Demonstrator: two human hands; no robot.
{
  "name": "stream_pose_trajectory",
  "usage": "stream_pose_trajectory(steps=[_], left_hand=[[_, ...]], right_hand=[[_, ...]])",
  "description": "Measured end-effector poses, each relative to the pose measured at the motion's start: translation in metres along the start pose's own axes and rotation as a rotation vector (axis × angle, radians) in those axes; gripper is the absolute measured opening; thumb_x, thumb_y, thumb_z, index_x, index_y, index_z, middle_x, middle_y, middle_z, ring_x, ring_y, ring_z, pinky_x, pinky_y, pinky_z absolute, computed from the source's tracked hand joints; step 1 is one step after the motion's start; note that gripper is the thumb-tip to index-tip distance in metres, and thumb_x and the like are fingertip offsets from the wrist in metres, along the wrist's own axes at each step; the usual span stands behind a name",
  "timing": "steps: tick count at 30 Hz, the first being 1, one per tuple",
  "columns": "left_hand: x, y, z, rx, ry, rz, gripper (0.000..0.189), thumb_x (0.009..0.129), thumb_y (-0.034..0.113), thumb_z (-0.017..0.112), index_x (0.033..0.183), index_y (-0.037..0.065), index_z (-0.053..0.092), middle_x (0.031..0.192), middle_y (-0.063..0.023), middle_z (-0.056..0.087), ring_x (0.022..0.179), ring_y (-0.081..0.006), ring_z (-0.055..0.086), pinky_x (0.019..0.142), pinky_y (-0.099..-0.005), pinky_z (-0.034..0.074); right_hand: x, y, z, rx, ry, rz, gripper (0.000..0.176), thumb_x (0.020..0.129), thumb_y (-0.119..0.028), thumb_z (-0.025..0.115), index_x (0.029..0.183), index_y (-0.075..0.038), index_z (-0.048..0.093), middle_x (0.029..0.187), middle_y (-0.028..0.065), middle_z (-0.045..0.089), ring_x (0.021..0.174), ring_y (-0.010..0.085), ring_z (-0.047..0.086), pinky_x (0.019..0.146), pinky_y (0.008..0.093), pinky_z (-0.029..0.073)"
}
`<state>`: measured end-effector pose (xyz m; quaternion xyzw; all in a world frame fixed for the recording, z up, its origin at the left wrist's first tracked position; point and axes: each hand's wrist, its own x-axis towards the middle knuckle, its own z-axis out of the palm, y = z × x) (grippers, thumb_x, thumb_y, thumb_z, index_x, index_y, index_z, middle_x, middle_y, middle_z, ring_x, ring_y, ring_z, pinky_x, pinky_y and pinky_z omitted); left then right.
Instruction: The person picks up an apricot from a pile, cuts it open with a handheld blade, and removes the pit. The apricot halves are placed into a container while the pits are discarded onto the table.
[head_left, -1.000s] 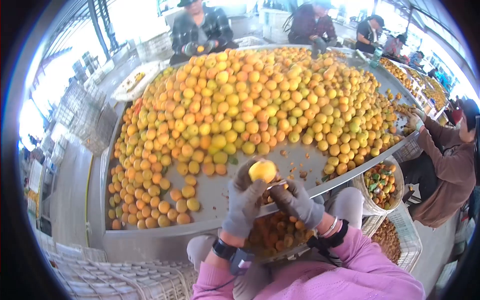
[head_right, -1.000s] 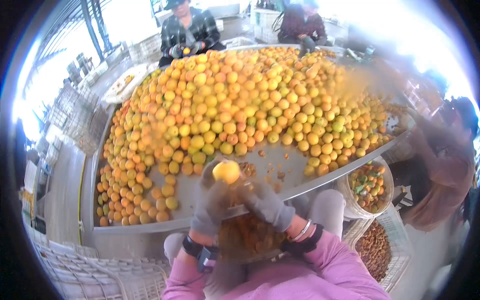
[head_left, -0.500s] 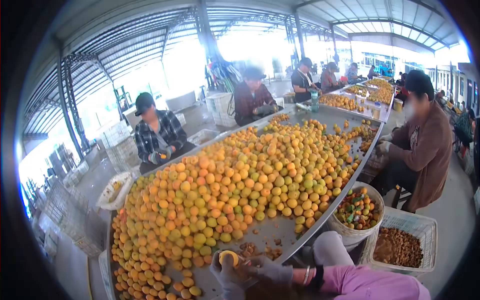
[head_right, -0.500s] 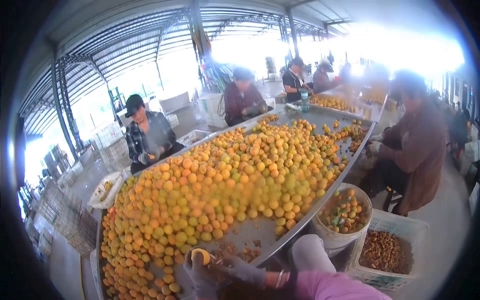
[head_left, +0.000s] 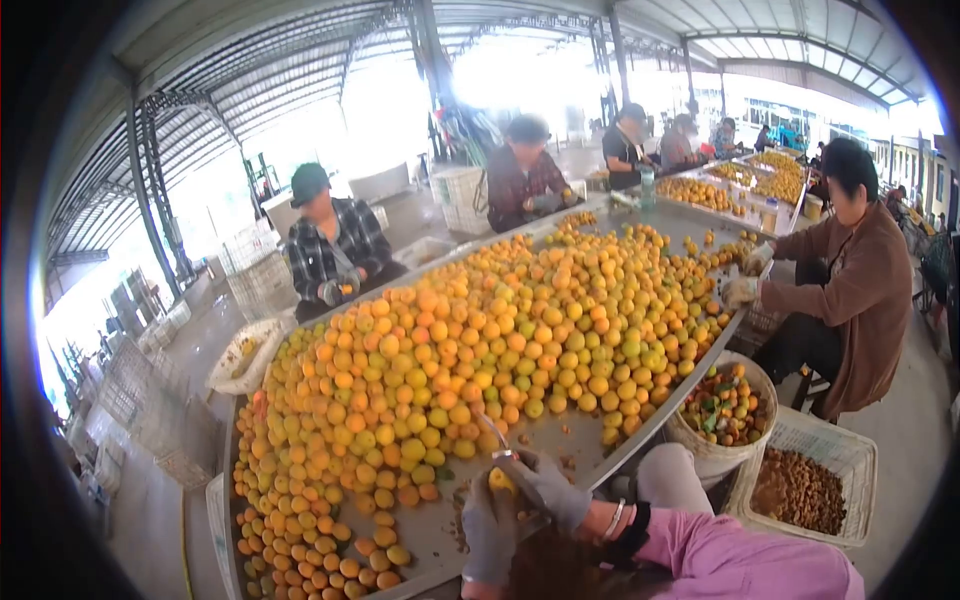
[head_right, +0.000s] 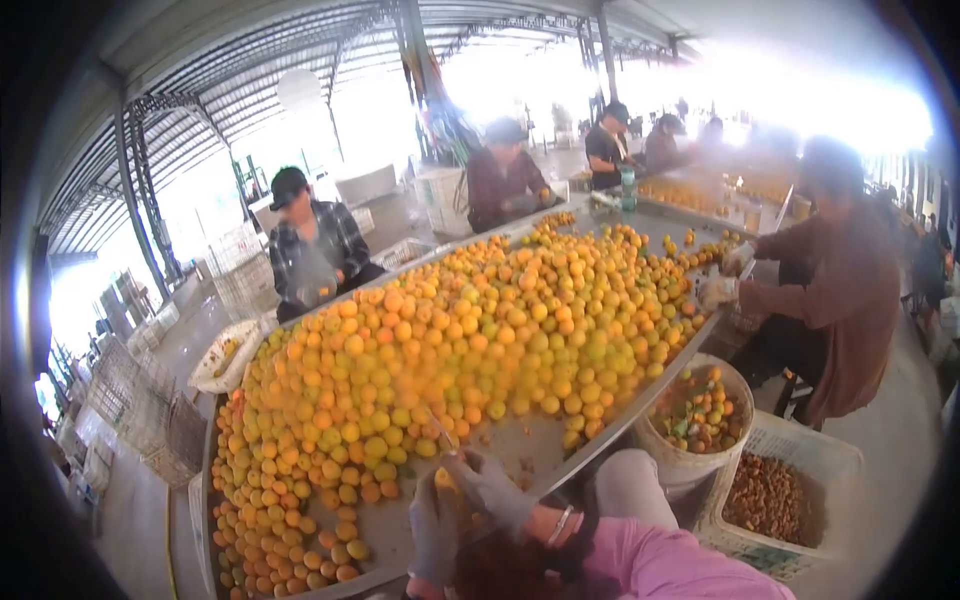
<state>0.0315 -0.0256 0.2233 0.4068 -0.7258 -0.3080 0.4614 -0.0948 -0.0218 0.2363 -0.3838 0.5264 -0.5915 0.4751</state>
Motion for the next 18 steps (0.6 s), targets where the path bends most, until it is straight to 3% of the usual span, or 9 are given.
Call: stream_pose_trajectory(steps=[4,6,7,8,10,12,14,15,18], left_hand=[[-0.007,0.003,0.003,-0.206,-0.011,-0.229,0.030,0.100,0.021,0.044,0.112,-0.003,0.057,0.090,-0.0174,0.064,0.079,-0.0217,0.062,0.069,-0.0341,0.049],[-0.008,-0.018,0.013,-0.336,0.022,-0.297,0.031,0.101,0.025,0.043,0.108,-0.001,0.059,0.083,-0.0104,0.063,0.075,-0.0139,0.059,0.065,-0.0284,0.047],[-0.009,-0.032,0.022,-0.331,0.070,-0.162,0.034,0.102,0.029,0.042,0.108,0.002,0.060,0.081,-0.0073,0.062,0.073,-0.0119,0.059,0.063,-0.0281,0.047],[-0.014,-0.038,0.024,-0.320,0.120,-0.032,0.036,0.103,0.033,0.042,0.109,0.004,0.061,0.079,-0.0041,0.062,0.071,-0.0100,0.058,0.060,-0.0278,0.047],[-0.015,-0.029,0.014,-0.428,0.042,-0.109,0.037,0.102,0.037,0.042,0.107,0.007,0.062,0.078,-0.0032,0.061,0.066,-0.0099,0.057,0.057,-0.0287,0.047],[-0.015,-0.018,0.007,-0.551,-0.023,-0.173,0.037,0.102,0.041,0.042,0.105,0.010,0.062,0.076,-0.0022,0.060,0.061,-0.0098,0.056,0.054,-0.0295,0.047],[-0.021,-0.008,0.005,-0.960,-0.058,-0.659,0.040,0.101,0.048,0.041,0.099,0.012,0.060,0.071,-0.0008,0.057,0.053,-0.0101,0.052,0.049,-0.0297,0.045],[-0.021,-0.003,0.011,-0.954,0.031,-0.699,0.042,0.100,0.052,0.041,0.094,0.014,0.058,0.061,0.0012,0.052,0.046,-0.0114,0.047,0.045,-0.0286,0.043],[-0.017,-0.007,-0.002,-0.735,-0.163,-0.471,0.043,0.099,0.053,0.043,0.098,0.013,0.057,0.060,0.0014,0.052,0.045,-0.0109,0.047,0.046,-0.0273,0.043]], right_hand=[[-0.001,0.006,0.002,-0.210,0.028,-0.207,0.032,0.090,-0.036,0.067,0.087,-0.004,0.063,0.078,0.0088,0.061,0.069,0.0172,0.056,0.062,0.0332,0.045],[-0.008,-0.013,0.005,-0.443,0.068,-0.568,0.028,0.086,-0.032,0.070,0.081,-0.005,0.062,0.074,0.0152,0.059,0.067,0.0297,0.058,0.061,0.0386,0.044],[-0.004,-0.010,0.004,-0.527,0.069,-0.676,0.023,0.083,-0.028,0.072,0.083,-0.007,0.063,0.075,0.0156,0.059,0.069,0.0367,0.058,0.060,0.0423,0.044],[-0.002,-0.009,0.004,-0.519,0.049,-0.638,0.023,0.083,-0.028,0.072,0.083,-0.007,0.063,0.075,0.0156,0.059,0.069,0.0367,0.058,0.060,0.0423,0.044],[0.003,-0.007,0.004,-0.678,0.041,-0.856,0.019,0.076,-0.018,0.074,0.080,-0.007,0.059,0.070,0.0126,0.056,0.063,0.0341,0.057,0.055,0.0387,0.044],[0.003,-0.004,0.002,-0.672,-0.037,-0.854,0.019,0.075,-0.017,0.074,0.078,-0.007,0.058,0.070,0.0120,0.056,0.063,0.0342,0.057,0.054,0.0393,0.044],[0.002,-0.003,-0.001,-0.663,-0.102,-0.858,0.019,0.074,-0.016,0.074,0.076,-0.007,0.057,0.069,0.0115,0.056,0.062,0.0343,0.057,0.053,0.0398,0.044],[0.003,-0.004,-0.002,-0.653,-0.143,-0.899,0.018,0.074,-0.015,0.074,0.076,-0.008,0.057,0.069,0.0115,0.055,0.062,0.0335,0.057,0.052,0.0394,0.044],[0.010,0.002,-0.001,-0.527,-0.182,-0.866,0.011,0.074,-0.009,0.069,0.076,-0.008,0.058,0.068,0.0109,0.055,0.060,0.0322,0.055,0.052,0.0385,0.045]])
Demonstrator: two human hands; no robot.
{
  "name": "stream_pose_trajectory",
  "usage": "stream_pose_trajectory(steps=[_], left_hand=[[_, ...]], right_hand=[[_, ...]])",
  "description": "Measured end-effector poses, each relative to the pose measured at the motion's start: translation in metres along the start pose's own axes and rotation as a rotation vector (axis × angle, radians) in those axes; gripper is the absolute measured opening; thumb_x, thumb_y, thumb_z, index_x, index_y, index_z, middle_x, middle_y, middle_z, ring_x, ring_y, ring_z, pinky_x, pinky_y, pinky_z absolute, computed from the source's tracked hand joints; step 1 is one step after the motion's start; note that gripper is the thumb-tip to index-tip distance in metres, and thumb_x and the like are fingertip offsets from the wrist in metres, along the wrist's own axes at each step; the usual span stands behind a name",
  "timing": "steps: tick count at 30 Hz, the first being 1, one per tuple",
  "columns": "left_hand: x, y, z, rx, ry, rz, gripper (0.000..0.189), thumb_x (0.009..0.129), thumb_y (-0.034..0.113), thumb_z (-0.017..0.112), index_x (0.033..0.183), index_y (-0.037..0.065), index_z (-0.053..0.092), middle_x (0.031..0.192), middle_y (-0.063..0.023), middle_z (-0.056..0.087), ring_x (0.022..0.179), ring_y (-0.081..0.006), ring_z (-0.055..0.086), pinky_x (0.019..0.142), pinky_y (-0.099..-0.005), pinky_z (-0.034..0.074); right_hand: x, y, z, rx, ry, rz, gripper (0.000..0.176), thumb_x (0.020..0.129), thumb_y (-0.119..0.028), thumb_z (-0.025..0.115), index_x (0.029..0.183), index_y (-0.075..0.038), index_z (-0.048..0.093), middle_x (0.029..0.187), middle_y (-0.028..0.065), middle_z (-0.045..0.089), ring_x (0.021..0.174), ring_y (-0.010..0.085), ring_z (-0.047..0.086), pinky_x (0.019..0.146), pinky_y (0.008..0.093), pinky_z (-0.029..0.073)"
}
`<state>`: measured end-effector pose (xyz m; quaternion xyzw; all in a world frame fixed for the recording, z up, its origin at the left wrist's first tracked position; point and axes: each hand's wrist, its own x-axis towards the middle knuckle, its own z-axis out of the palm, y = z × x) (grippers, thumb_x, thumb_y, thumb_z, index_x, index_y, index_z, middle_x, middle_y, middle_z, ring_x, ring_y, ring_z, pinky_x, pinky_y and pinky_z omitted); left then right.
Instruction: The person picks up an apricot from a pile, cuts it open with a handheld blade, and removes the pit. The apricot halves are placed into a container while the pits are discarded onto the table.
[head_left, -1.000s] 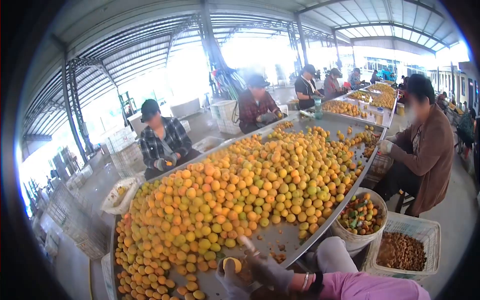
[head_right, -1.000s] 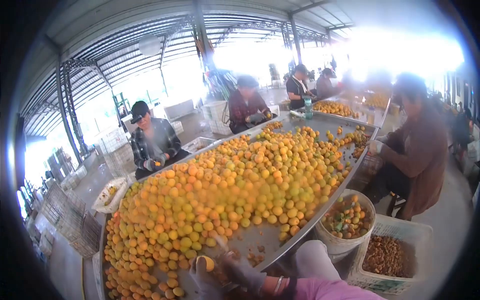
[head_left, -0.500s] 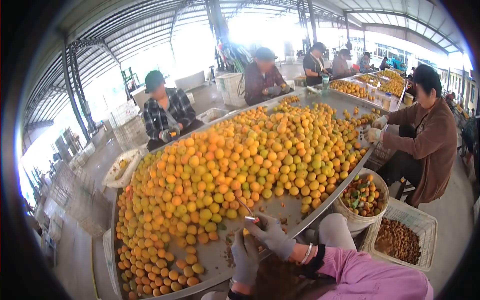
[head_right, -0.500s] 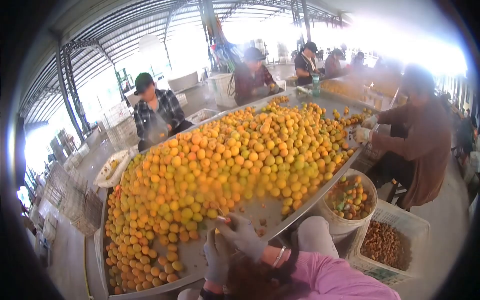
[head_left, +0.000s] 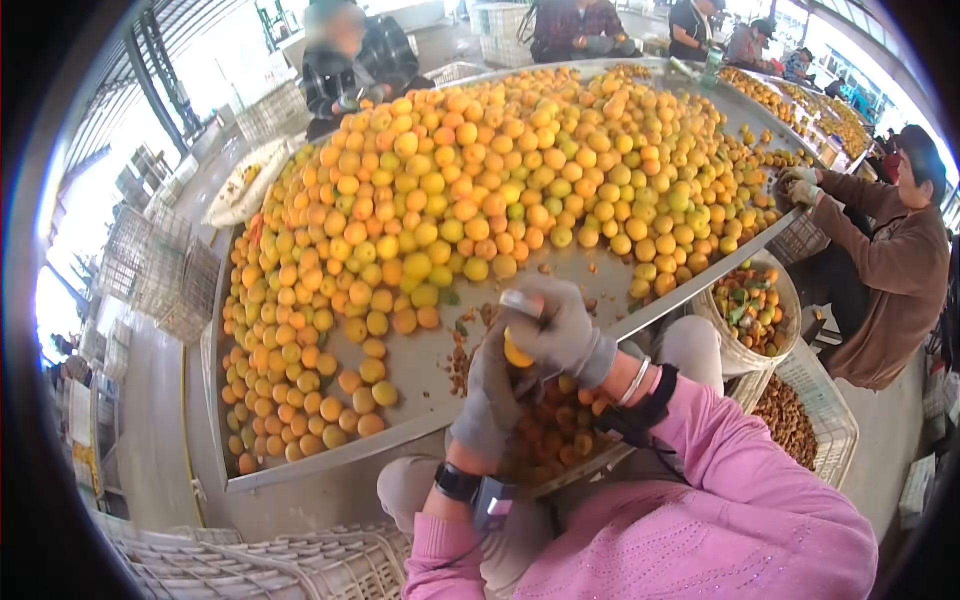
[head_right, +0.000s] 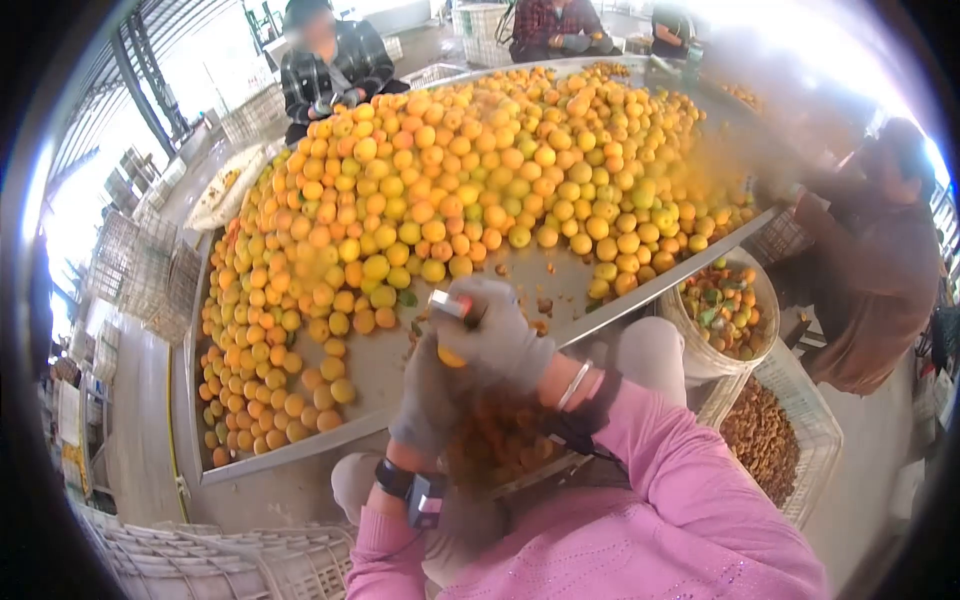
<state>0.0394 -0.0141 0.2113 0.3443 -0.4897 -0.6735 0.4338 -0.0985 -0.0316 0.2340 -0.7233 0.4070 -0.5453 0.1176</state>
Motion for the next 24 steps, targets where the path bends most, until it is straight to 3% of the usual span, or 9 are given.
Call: stream_pose_trajectory(steps=[2,3,5,7,11,14,16,18,24], left_hand=[[0.011,-0.022,-0.009,-0.483,-0.040,-0.310,0.039,0.101,0.048,0.044,0.102,0.012,0.057,0.075,-0.0023,0.060,0.054,-0.0130,0.053,0.048,-0.0275,0.045],[0.007,-0.015,-0.001,-0.385,-0.061,-0.146,0.037,0.102,0.044,0.044,0.104,0.010,0.057,0.084,-0.0043,0.062,0.061,-0.0142,0.056,0.050,-0.0278,0.047],[0.007,-0.022,-0.006,0.081,-0.146,0.191,0.032,0.103,0.031,0.045,0.109,0.004,0.059,0.102,-0.0088,0.065,0.080,-0.0171,0.062,0.061,-0.0288,0.052],[0.007,-0.011,0.002,-0.157,-0.157,0.057,0.030,0.102,0.028,0.047,0.111,0.003,0.059,0.103,-0.0085,0.065,0.084,-0.0177,0.063,0.067,-0.0295,0.053],[0.000,0.000,-0.008,-0.576,-0.273,-0.425,0.029,0.099,0.022,0.054,0.116,-0.001,0.060,0.105,-0.0078,0.066,0.095,-0.0168,0.061,0.085,-0.0290,0.049],[-0.008,-0.015,0.005,-0.100,-0.231,-0.169,0.033,0.097,0.023,0.057,0.116,-0.003,0.060,0.106,-0.0078,0.066,0.096,-0.0128,0.058,0.085,-0.0272,0.047],[-0.006,-0.019,0.009,0.195,-0.224,-0.108,0.036,0.096,0.024,0.059,0.117,-0.005,0.059,0.104,-0.0074,0.067,0.092,-0.0101,0.056,0.080,-0.0265,0.047],[-0.004,-0.030,0.014,0.456,-0.087,-0.049,0.037,0.095,0.025,0.062,0.116,-0.005,0.059,0.100,-0.0060,0.068,0.089,-0.0105,0.058,0.077,-0.0275,0.048],[-0.003,-0.027,0.021,0.070,0.063,-0.084,0.028,0.090,0.013,0.070,0.113,-0.001,0.063,0.097,-0.0084,0.069,0.084,-0.0096,0.062,0.072,-0.0224,0.050]], right_hand=[[-0.004,0.015,0.003,0.710,0.176,0.791,0.015,0.077,-0.012,0.072,0.077,-0.008,0.058,0.074,0.0037,0.056,0.062,0.0174,0.056,0.056,0.0304,0.045],[-0.016,0.042,-0.002,0.062,0.020,0.084,0.009,0.083,-0.010,0.068,0.086,-0.007,0.060,0.078,-0.0011,0.056,0.069,0.0088,0.054,0.060,0.0264,0.046],[-0.031,0.052,-0.002,0.461,0.061,0.348,0.008,0.085,-0.007,0.066,0.090,-0.006,0.060,0.079,-0.0010,0.056,0.070,0.0087,0.054,0.061,0.0258,0.047],[-0.040,0.058,-0.003,1.074,0.108,0.568,0.016,0.085,0.001,0.065,0.098,-0.005,0.058,0.082,-0.0009,0.058,0.073,0.0096,0.053,0.067,0.0253,0.048],[-0.045,0.043,-0.029,0.189,-0.022,0.268,0.010,0.089,-0.012,0.064,0.091,-0.004,0.058,0.082,0.0015,0.058,0.076,0.0125,0.054,0.066,0.0297,0.047],[-0.049,0.031,-0.049,-0.053,-0.145,0.160,0.015,0.088,-0.017,0.064,0.089,-0.004,0.058,0.082,0.0028,0.058,0.077,0.0133,0.056,0.065,0.0319,0.046],[-0.059,0.026,-0.048,-0.033,-0.136,0.184,0.015,0.089,-0.017,0.065,0.091,-0.004,0.060,0.081,0.0022,0.059,0.076,0.0128,0.057,0.065,0.0299,0.046],[-0.061,0.008,-0.047,0.286,-0.102,0.829,0.018,0.092,-0.018,0.063,0.095,-0.001,0.062,0.080,0.0002,0.061,0.073,0.0095,0.056,0.063,0.0268,0.046],[-0.063,0.015,-0.020,0.529,0.200,0.715,0.024,0.091,-0.019,0.068,0.100,0.003,0.067,0.088,-0.0005,0.066,0.080,0.0045,0.058,0.069,0.0224,0.050]])
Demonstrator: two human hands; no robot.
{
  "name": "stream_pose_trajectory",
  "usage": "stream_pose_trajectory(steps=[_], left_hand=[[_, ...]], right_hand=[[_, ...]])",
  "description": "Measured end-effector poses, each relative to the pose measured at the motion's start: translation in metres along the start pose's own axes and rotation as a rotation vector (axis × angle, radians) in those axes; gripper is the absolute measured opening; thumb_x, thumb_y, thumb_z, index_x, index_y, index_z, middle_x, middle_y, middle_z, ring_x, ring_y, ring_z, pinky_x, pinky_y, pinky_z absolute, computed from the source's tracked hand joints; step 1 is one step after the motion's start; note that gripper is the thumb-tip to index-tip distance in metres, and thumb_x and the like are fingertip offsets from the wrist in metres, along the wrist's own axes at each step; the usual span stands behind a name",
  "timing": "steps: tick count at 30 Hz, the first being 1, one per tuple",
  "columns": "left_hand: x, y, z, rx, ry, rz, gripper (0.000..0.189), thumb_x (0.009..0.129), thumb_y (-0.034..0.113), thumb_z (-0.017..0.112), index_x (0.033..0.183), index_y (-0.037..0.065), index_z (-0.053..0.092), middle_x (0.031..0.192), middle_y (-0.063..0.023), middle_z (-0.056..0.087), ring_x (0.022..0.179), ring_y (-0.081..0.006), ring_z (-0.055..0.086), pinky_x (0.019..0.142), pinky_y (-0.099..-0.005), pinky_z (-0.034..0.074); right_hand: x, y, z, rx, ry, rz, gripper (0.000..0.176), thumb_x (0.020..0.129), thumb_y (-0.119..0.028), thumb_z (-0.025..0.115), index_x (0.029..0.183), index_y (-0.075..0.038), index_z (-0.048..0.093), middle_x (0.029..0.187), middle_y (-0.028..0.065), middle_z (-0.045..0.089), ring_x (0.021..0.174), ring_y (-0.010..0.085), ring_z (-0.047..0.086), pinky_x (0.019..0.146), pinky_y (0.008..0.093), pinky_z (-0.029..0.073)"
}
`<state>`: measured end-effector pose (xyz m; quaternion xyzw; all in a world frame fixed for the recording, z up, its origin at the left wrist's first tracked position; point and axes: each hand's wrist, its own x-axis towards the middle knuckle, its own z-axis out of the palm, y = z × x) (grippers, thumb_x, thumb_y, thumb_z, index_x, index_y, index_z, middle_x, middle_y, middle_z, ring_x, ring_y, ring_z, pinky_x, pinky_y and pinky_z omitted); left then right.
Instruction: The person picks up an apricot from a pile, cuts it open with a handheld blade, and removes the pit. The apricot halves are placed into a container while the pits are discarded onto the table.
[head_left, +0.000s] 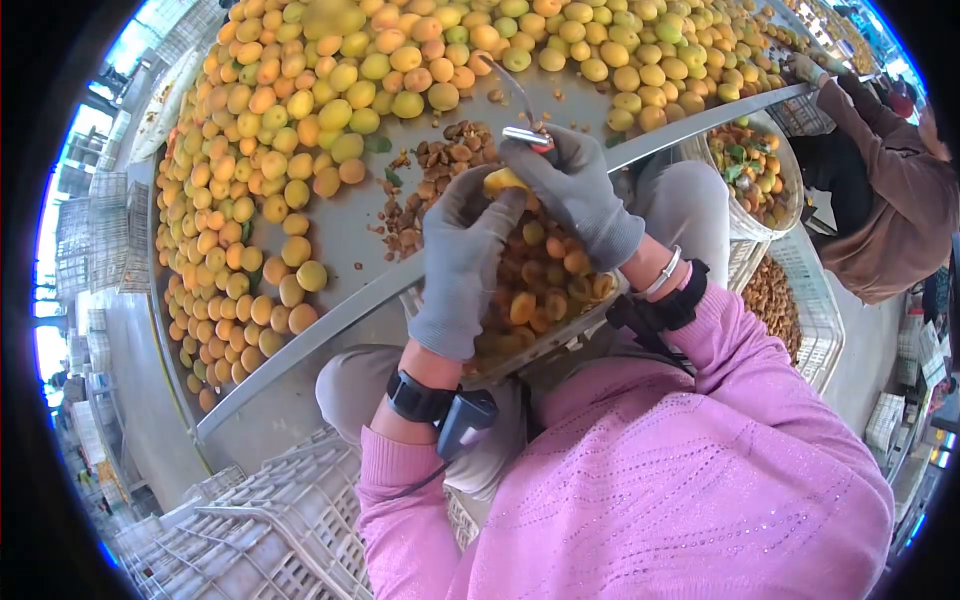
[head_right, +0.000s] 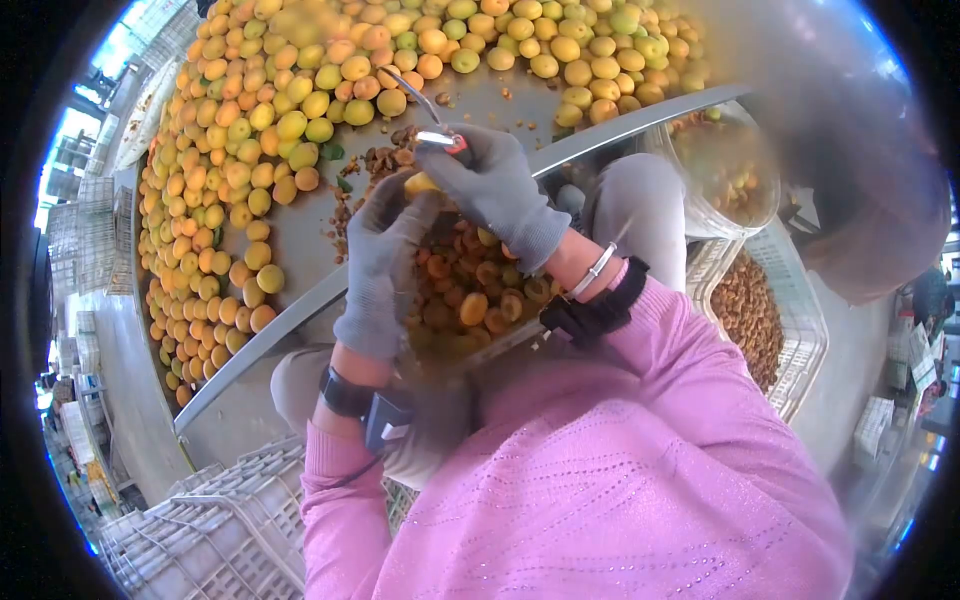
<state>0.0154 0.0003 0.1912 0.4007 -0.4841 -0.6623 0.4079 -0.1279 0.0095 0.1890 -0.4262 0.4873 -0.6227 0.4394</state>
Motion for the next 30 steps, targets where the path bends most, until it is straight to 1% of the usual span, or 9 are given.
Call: stream_pose_trajectory(steps=[6,9,16,19,21,22,26,28,30], left_hand=[[0.012,0.004,-0.016,-0.372,-0.078,0.048,0.018,0.089,0.006,0.058,0.106,0.002,0.058,0.100,-0.0067,0.063,0.090,-0.0171,0.063,0.083,-0.0334,0.056],[0.017,0.001,-0.020,-0.451,-0.067,-0.001,0.018,0.090,0.011,0.057,0.105,0.003,0.056,0.101,-0.0066,0.062,0.088,-0.0166,0.062,0.083,-0.0347,0.056],[0.015,0.004,-0.011,-0.553,-0.086,0.044,0.026,0.099,0.028,0.049,0.114,0.007,0.056,0.105,-0.0035,0.061,0.097,-0.0184,0.064,0.077,-0.0321,0.057],[0.017,0.011,-0.011,-0.673,0.026,-0.194,0.027,0.100,0.028,0.048,0.116,0.007,0.056,0.103,-0.0050,0.063,0.088,-0.0182,0.065,0.075,-0.0321,0.057],[0.020,-0.001,-0.016,0.145,0.101,0.108,0.025,0.101,0.026,0.049,0.112,0.007,0.058,0.095,-0.0055,0.065,0.078,-0.0165,0.066,0.068,-0.0306,0.057],[0.029,-0.016,-0.021,0.144,0.103,0.116,0.025,0.101,0.026,0.049,0.112,0.007,0.058,0.095,-0.0055,0.065,0.078,-0.0165,0.066,0.068,-0.0306,0.057],[0.037,-0.033,-0.032,-0.664,-0.011,-0.014,0.018,0.100,0.019,0.051,0.101,0.006,0.062,0.082,-0.0015,0.061,0.069,-0.0116,0.062,0.055,-0.0278,0.052],[0.037,-0.029,-0.029,0.673,0.390,0.597,0.018,0.099,0.020,0.050,0.103,0.005,0.060,0.083,-0.0013,0.061,0.065,-0.0108,0.060,0.054,-0.0267,0.051],[0.041,-0.017,-0.030,0.217,0.282,0.371,0.018,0.099,0.019,0.050,0.104,0.004,0.059,0.085,-0.0018,0.061,0.068,-0.0114,0.061,0.055,-0.0264,0.051]], right_hand=[[0.023,-0.021,0.020,0.028,-0.064,-0.049,0.022,0.092,-0.018,0.067,0.095,0.003,0.066,0.079,0.0007,0.065,0.071,0.0046,0.059,0.059,0.0225,0.048],[0.038,-0.054,0.037,0.437,0.031,0.143,0.025,0.092,-0.021,0.065,0.082,0.001,0.059,0.053,0.0012,0.051,0.037,0.0077,0.042,0.035,0.0254,0.029],[0.048,-0.054,0.068,0.340,0.071,-0.085,0.021,0.093,-0.019,0.066,0.085,0.000,0.062,0.055,-0.0022,0.052,0.040,0.0052,0.044,0.036,0.0228,0.030],[0.040,-0.050,0.075,0.322,0.028,-0.031,0.016,0.091,-0.016,0.068,0.095,0.000,0.066,0.064,-0.0039,0.057,0.053,0.0007,0.048,0.046,0.0189,0.036],[0.045,-0.025,0.085,0.203,0.015,-0.274,0.013,0.091,-0.014,0.067,0.093,-0.001,0.069,0.069,-0.0030,0.062,0.060,0.0020,0.053,0.051,0.0194,0.041],[0.044,-0.026,0.085,0.203,0.010,-0.281,0.013,0.091,-0.014,0.067,0.093,-0.001,0.069,0.069,-0.0030,0.062,0.060,0.0020,0.053,0.051,0.0194,0.041],[0.046,-0.025,0.088,0.113,-0.171,-0.189,0.012,0.088,-0.013,0.071,0.088,-0.001,0.069,0.068,-0.0044,0.060,0.060,0.0002,0.050,0.050,0.0189,0.038],[0.048,-0.031,0.082,0.375,-0.205,0.133,0.020,0.093,-0.015,0.064,0.079,-0.001,0.063,0.054,-0.0028,0.052,0.042,0.0041,0.044,0.040,0.0216,0.034],[0.050,-0.033,0.088,0.353,-0.187,0.092,0.023,0.094,-0.016,0.062,0.076,-0.001,0.061,0.050,-0.0029,0.048,0.038,0.0049,0.040,0.037,0.0224,0.030]])
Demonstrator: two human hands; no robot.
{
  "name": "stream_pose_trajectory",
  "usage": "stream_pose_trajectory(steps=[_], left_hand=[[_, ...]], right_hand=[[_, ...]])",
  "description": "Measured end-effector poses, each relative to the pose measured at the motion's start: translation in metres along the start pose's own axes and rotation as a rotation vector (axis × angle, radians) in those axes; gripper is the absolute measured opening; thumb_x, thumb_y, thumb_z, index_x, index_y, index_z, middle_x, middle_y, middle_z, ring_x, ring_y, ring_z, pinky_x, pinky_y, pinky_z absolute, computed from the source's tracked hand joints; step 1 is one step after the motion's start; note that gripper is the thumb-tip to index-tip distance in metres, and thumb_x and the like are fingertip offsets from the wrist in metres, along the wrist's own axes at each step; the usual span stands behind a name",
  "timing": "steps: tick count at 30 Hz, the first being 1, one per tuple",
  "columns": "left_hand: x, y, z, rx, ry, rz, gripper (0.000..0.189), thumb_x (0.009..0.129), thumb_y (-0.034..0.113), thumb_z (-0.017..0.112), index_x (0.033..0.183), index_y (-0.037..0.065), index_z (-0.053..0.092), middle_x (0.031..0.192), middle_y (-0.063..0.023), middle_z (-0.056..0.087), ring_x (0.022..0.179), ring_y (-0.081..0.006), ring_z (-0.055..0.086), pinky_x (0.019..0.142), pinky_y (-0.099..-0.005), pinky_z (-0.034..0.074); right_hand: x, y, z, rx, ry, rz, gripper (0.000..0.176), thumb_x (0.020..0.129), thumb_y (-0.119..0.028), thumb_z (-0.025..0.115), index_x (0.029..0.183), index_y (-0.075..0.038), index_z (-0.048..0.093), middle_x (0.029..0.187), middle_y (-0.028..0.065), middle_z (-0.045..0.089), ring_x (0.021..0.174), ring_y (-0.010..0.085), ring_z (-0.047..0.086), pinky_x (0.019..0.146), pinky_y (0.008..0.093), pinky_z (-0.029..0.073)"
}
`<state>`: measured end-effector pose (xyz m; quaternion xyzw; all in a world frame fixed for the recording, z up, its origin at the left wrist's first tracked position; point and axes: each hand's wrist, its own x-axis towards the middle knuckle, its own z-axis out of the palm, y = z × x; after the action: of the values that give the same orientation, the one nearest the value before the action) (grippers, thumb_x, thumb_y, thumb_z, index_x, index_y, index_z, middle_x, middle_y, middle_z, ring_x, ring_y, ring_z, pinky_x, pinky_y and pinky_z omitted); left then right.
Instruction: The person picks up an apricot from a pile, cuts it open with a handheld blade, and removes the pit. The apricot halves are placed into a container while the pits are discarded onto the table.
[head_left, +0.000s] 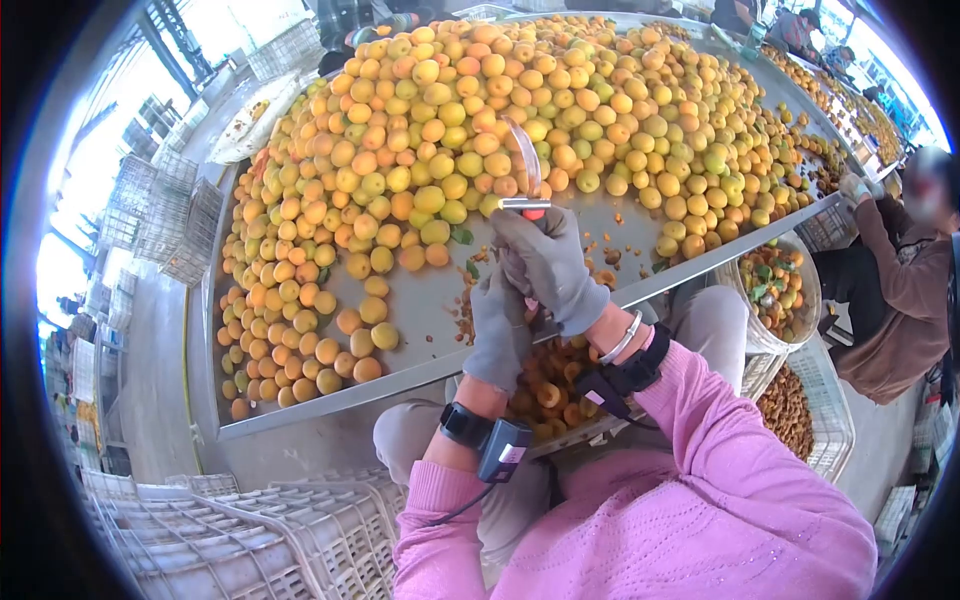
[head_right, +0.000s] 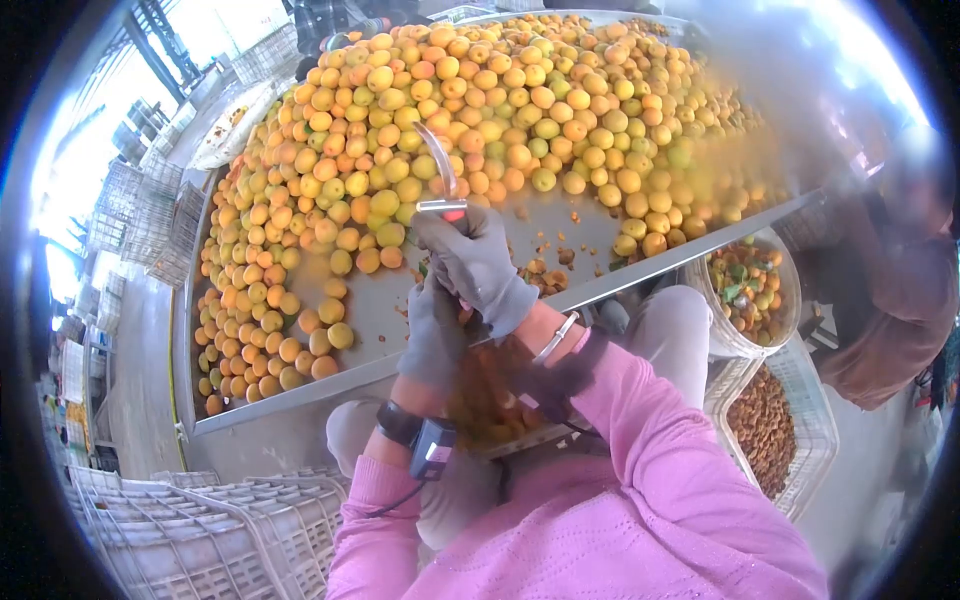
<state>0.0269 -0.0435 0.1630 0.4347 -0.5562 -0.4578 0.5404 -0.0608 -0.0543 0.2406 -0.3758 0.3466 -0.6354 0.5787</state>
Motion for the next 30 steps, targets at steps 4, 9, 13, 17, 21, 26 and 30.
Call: stream_pose_trajectory(steps=[4,9,13,17,21,26,30], left_hand=[[0.004,0.033,-0.006,-0.473,-0.152,-0.380,0.022,0.093,0.017,0.057,0.109,0.002,0.057,0.094,-0.0074,0.064,0.077,-0.0184,0.064,0.062,-0.0301,0.052],[0.002,0.002,-0.018,0.384,-0.258,0.270,0.041,0.081,0.018,0.070,0.117,0.004,0.058,0.102,-0.0148,0.064,0.089,-0.0276,0.064,0.072,-0.0374,0.052],[-0.002,-0.082,-0.014,-0.170,-0.168,0.027,0.043,0.085,0.025,0.068,0.119,0.001,0.057,0.106,-0.0127,0.066,0.092,-0.0254,0.065,0.073,-0.0370,0.052],[0.014,-0.046,0.000,-0.753,-0.031,-0.526,0.041,0.100,0.033,0.054,0.110,-0.007,0.061,0.100,-0.0056,0.068,0.086,-0.0147,0.065,0.068,-0.0310,0.051],[0.021,-0.052,-0.001,-0.345,0.025,-0.468,0.041,0.101,0.031,0.052,0.098,-0.007,0.066,0.091,-0.0057,0.068,0.078,-0.0123,0.061,0.065,-0.0284,0.049],[0.021,-0.034,0.016,-0.251,0.159,-0.374,0.044,0.101,0.032,0.051,0.093,-0.008,0.067,0.087,-0.0058,0.068,0.073,-0.0106,0.059,0.064,-0.0288,0.048],[0.029,-0.042,0.008,-0.318,0.106,-0.401,0.039,0.101,0.030,0.052,0.094,-0.005,0.067,0.091,-0.0060,0.067,0.079,-0.0124,0.060,0.066,-0.0298,0.048]], right_hand=[[0.002,-0.015,0.000,-0.026,-0.021,-0.149,0.026,0.094,-0.016,0.062,0.073,-0.001,0.060,0.049,-0.0022,0.047,0.036,0.0052,0.039,0.035,0.0226,0.029],[0.005,-0.007,-0.001,-0.139,-0.007,-0.204,0.015,0.091,-0.013,0.066,0.081,-0.001,0.065,0.060,-0.0041,0.055,0.050,0.0023,0.045,0.044,0.0208,0.034],[0.006,0.019,-0.003,-0.112,-0.034,-0.231,0.009,0.089,-0.010,0.068,0.095,-0.003,0.071,0.077,-0.0079,0.061,0.070,-0.0001,0.051,0.059,0.0207,0.042],[0.019,0.014,-0.002,-0.077,0.043,-0.038,0.011,0.091,-0.014,0.067,0.094,-0.004,0.070,0.078,-0.0079,0.060,0.070,0.0010,0.052,0.059,0.0209,0.042],[0.029,0.014,-0.012,0.023,0.130,0.140,0.013,0.092,-0.018,0.066,0.093,-0.006,0.068,0.076,-0.0061,0.060,0.065,0.0030,0.053,0.055,0.0213,0.041],[0.037,0.025,-0.023,0.416,0.248,0.161,0.025,0.090,-0.025,0.069,0.079,-0.004,0.058,0.055,-0.0030,0.046,0.040,0.0067,0.039,0.037,0.0247,0.029],[0.044,0.034,-0.022,0.263,0.342,0.105,0.026,0.090,-0.025,0.070,0.079,-0.004,0.059,0.058,-0.0015,0.049,0.042,0.0068,0.041,0.038,0.0246,0.030]])
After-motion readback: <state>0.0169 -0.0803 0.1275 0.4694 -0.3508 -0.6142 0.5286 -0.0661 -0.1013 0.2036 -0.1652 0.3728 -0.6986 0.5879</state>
